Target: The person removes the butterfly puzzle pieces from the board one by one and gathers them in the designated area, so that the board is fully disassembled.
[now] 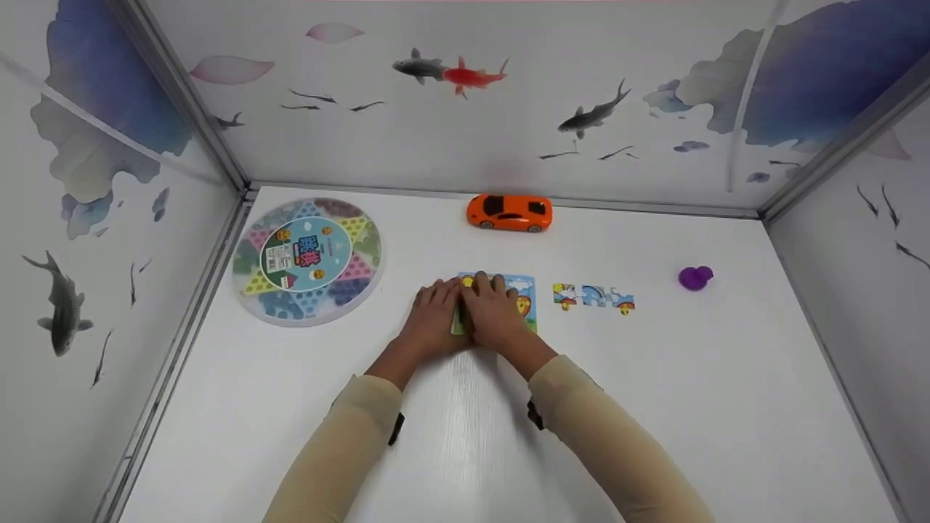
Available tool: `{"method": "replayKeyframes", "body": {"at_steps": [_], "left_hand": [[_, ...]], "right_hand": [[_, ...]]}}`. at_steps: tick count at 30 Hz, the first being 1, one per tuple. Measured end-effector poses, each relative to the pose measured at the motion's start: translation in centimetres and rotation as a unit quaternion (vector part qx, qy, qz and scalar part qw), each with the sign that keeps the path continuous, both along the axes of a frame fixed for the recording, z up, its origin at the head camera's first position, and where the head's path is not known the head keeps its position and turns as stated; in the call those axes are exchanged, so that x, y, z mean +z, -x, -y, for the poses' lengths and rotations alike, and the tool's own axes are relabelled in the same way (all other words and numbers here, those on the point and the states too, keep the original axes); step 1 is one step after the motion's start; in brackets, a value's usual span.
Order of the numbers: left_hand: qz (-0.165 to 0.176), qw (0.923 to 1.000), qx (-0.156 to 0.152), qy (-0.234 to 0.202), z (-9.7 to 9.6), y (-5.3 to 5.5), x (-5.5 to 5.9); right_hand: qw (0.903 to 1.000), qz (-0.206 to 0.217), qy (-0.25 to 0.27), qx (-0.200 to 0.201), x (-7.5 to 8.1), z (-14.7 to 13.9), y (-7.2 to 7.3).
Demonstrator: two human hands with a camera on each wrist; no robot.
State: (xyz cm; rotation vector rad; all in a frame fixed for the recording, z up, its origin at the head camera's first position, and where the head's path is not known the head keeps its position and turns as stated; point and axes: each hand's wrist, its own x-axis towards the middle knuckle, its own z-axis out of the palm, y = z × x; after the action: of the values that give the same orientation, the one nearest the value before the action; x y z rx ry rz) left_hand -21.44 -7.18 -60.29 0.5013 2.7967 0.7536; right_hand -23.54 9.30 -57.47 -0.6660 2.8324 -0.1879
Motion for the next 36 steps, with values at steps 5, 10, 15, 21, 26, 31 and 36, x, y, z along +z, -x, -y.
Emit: {"method": "replayKeyframes", "body": {"at_steps": [5, 10, 15, 21, 26, 31, 36], "left_hand": [[0.002, 1.0, 0.003, -0.001, -0.1, 0.1, 0.0], [0.009, 0.9999, 0.007, -0.001, -0.2, 0.1, 0.2], [0.012, 0.9999, 0.007, -0.005, -0.2, 0.1, 0.3], [0.027, 0.9996, 0.01, -0.001, -0.2, 0.2, 0.3], [0.035, 0.9993, 0.011, -0.005, -0.2, 0.1, 0.4], [0.04, 0.9991, 0.013, -0.007, -0.2, 0.1, 0.6], [0.043, 0.9989, 0.013, -0.014, -0.2, 0.0, 0.7]], "right_hand": [[0.9998, 0.016, 0.011, 0.007, 0.1, -0.4, 0.3], [0.9995, 0.026, 0.019, 0.006, 0.1, -0.8, 0.5], [0.9984, 0.019, 0.053, 0.001, 0.2, -1.3, 0.3], [0.9962, 0.011, 0.085, 0.019, 0.3, -2.7, 0.5], [0.9938, 0.013, 0.108, 0.022, 0.1, -4.3, 0.5], [0.9923, 0.02, 0.122, 0.01, 0.0, -5.8, 0.5], [0.9924, 0.013, 0.122, 0.013, 0.1, -7.6, 0.3]]}}
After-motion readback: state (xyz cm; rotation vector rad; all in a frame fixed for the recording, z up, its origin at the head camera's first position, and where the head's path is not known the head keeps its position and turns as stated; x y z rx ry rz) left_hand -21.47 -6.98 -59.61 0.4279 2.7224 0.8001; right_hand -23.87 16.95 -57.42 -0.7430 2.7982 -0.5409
